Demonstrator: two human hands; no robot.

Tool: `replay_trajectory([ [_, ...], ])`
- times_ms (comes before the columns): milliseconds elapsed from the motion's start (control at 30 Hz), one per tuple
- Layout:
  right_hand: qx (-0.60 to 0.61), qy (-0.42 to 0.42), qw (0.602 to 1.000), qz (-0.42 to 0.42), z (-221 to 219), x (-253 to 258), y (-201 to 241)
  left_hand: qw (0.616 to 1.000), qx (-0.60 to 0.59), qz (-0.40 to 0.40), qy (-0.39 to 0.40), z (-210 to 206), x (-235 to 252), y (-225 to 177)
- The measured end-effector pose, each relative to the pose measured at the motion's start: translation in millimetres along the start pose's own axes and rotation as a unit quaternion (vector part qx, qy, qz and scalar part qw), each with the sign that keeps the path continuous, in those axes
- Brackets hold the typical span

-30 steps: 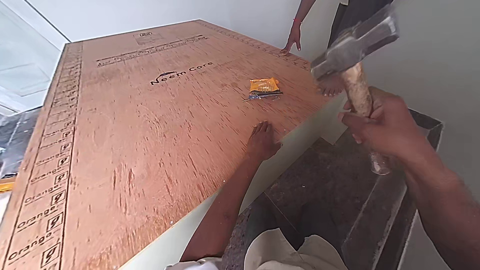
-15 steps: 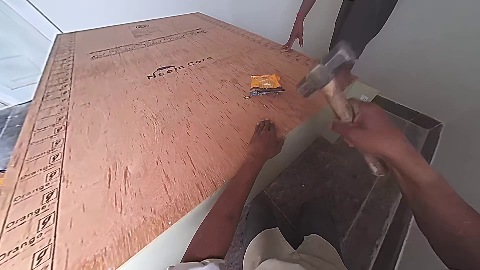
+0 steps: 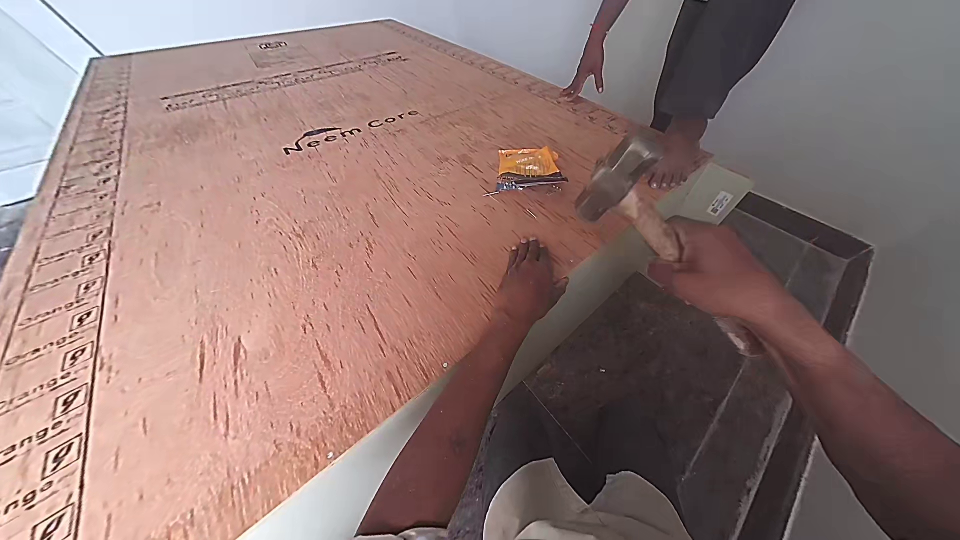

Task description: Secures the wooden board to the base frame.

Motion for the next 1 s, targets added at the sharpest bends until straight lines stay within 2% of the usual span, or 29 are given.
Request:
replay_trajectory([
  [100, 0.106, -0.183, 0.966, 0.147, 73, -31, 46, 1.000, 0.006, -0.006, -0.009, -3, -1, -2],
  [167, 0.190, -0.270, 0.925, 0.190, 92, -34, 55, 1.000, 0.006, -0.006, -0.011, -2, -1, -1],
  [200, 0.173, -0.286, 0.924, 0.188, 86, -33, 53, 1.000, 0.003, -0.005, -0.009, -2, -2, -1],
  [233, 0.110, -0.266, 0.941, 0.177, 68, -29, 48, 1.000, 0.000, -0.003, -0.007, -2, -2, -1],
  [267, 0.039, -0.200, 0.969, 0.138, 37, -19, 34, 1.000, 0.000, 0.000, -0.004, 0, -1, 0],
  [300, -0.034, -0.095, 0.993, 0.069, -3, -5, 12, 1.000, 0.000, 0.000, -0.004, 1, 0, 1],
  [333, -0.097, 0.025, 0.995, -0.018, -41, 7, -13, 1.000, -0.003, 0.000, -0.007, 1, 0, 0],
  [367, -0.117, 0.096, 0.985, -0.077, -67, 10, -36, 1.000, -0.006, -0.004, -0.001, -3, -4, -4],
  [400, -0.106, 0.119, 0.982, -0.103, -74, 11, -46, 1.000, -0.006, -0.009, 0.003, -3, -4, -5],
  [467, -0.066, 0.106, 0.988, -0.090, -56, 14, -38, 1.000, -0.008, 0.001, 0.005, 2, 0, 1],
  [500, -0.037, 0.072, 0.994, -0.070, -41, 6, -31, 1.000, -0.006, 0.001, 0.009, 0, -1, 0],
  [567, 0.021, -0.047, 0.998, 0.024, 8, -10, 0, 1.000, 0.001, -0.002, 0.000, -1, 0, 0],
  [667, 0.111, -0.235, 0.952, 0.163, 74, -32, 51, 1.000, 0.003, -0.006, -0.005, 0, -1, -2],
  [733, 0.142, -0.288, 0.927, 0.191, 76, -31, 56, 1.000, -0.003, -0.006, -0.011, 0, -2, -1],
  [767, 0.109, -0.268, 0.940, 0.179, 60, -27, 49, 1.000, -0.007, -0.005, -0.011, 0, -2, 0],
  [800, 0.045, -0.200, 0.968, 0.145, 31, -18, 35, 1.000, -0.009, -0.003, -0.010, 1, 0, 1],
  [833, -0.026, -0.092, 0.993, 0.073, -7, -6, 13, 1.000, -0.011, -0.003, -0.009, 1, 0, 2],
  [867, -0.098, 0.033, 0.994, -0.017, -46, 4, -13, 1.000, -0.015, -0.004, -0.012, 1, -1, 2],
  [900, -0.132, 0.112, 0.982, -0.075, -72, 6, -36, 1.000, -0.018, -0.008, -0.007, -2, -4, -2],
  [933, -0.136, 0.138, 0.976, -0.095, -76, 8, -43, 1.000, -0.019, -0.011, 0.002, -1, -3, -3],
  [1000, -0.122, 0.109, 0.985, -0.061, -55, 10, -26, 1.000, -0.020, -0.002, 0.018, 2, 0, 2],
])
Point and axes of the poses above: each hand's wrist, its own x-axis towards the middle knuckle, its own z-axis out of the back of the hand, y = z × x, the point moved 9 cm from there along x, towards the middle knuckle, and after that the axes turned 7 degrees about x, right-handed, at the moved point
